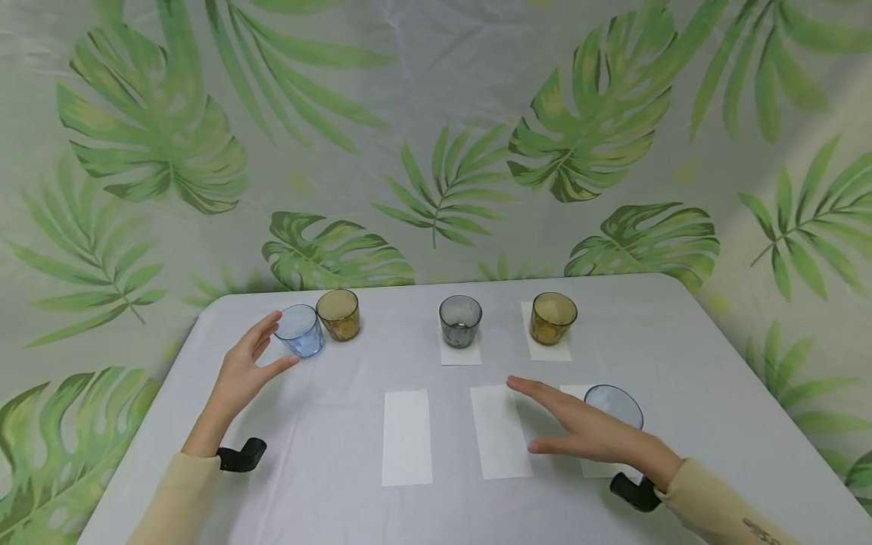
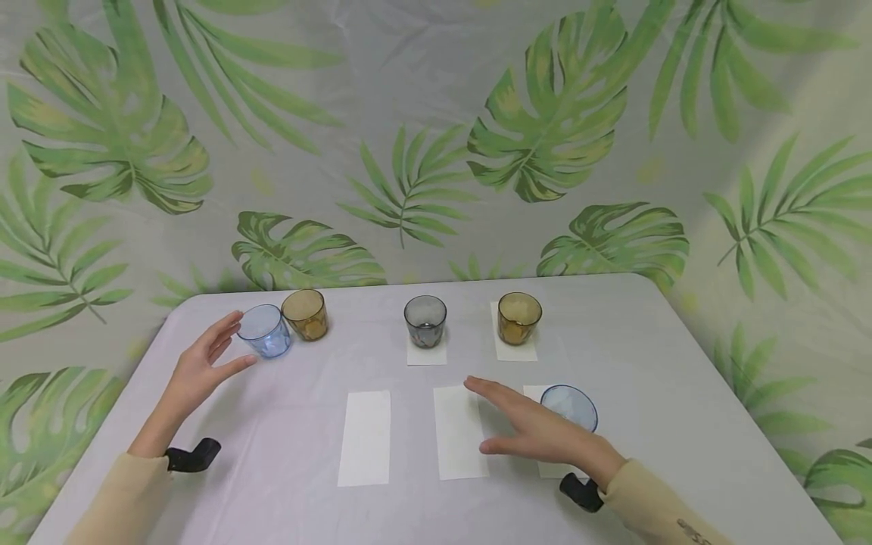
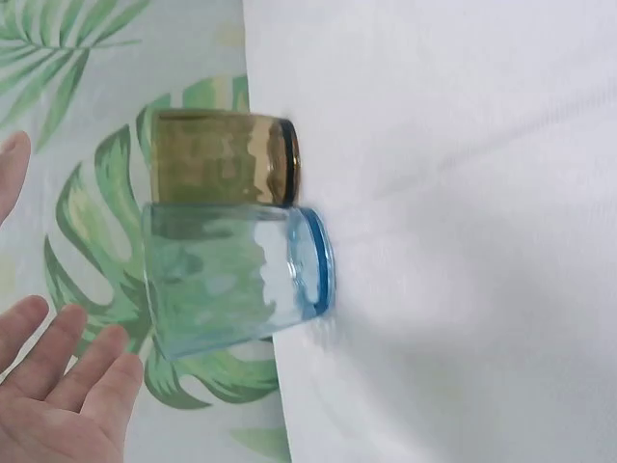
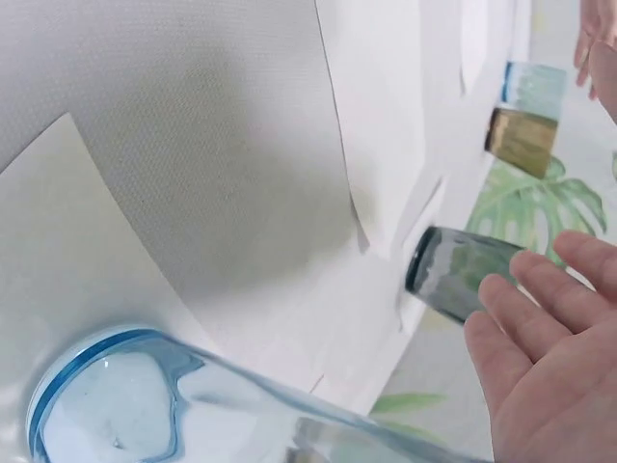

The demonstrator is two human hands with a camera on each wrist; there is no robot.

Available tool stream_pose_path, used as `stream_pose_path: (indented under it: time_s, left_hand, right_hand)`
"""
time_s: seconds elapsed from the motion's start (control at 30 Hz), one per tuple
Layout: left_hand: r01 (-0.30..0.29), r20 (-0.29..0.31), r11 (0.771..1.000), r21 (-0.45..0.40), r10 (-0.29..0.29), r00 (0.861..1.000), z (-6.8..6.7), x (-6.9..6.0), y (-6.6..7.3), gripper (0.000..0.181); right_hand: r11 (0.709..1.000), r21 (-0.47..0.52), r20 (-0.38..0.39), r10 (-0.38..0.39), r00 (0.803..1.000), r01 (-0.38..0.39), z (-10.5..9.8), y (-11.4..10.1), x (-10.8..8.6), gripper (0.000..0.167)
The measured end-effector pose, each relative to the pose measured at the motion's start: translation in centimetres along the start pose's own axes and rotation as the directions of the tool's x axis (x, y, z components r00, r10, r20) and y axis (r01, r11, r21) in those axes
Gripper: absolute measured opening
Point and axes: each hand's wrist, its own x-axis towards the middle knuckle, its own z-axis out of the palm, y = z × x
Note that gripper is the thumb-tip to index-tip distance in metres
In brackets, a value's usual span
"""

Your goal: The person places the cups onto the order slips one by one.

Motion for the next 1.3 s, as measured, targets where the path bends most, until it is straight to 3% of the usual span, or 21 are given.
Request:
stream_pose_path:
  time_s: [0.2, 0.63, 0.97, 1.3]
  left_hand:
    - [0.022, -0.013, 0.999, 0.029, -0.021, 1.000, -0.5, 0.7, -1.1, 0.084]
    - [0.095, 0.038, 0.995, 0.000, -0.095, 0.995, -0.4, 1.9, -3.2, 0.087]
    - [0.115, 0.056, 0.993, -0.013, -0.115, 0.992, 0.1, 2.6, -3.4, 0.089]
    - [0.172, 0.065, 0.985, 0.003, -0.171, 0.983, 0.3, 3.0, -3.5, 0.088]
  right_hand:
    - [0.999, -0.030, -0.004, -0.044, 0.999, 0.043, 0.5, 0.0, 0.3, 0.079]
    - [1.000, -0.004, -0.001, -0.002, 1.000, 0.002, 2.2, 0.3, 0.9, 0.080]
    - [0.999, -0.041, 0.030, 0.036, 0.999, -0.035, 3.1, 0.9, 0.9, 0.083]
    - [0.997, -0.069, 0.044, 0.050, 0.998, -0.046, 3.5, 1.7, 0.9, 0.084]
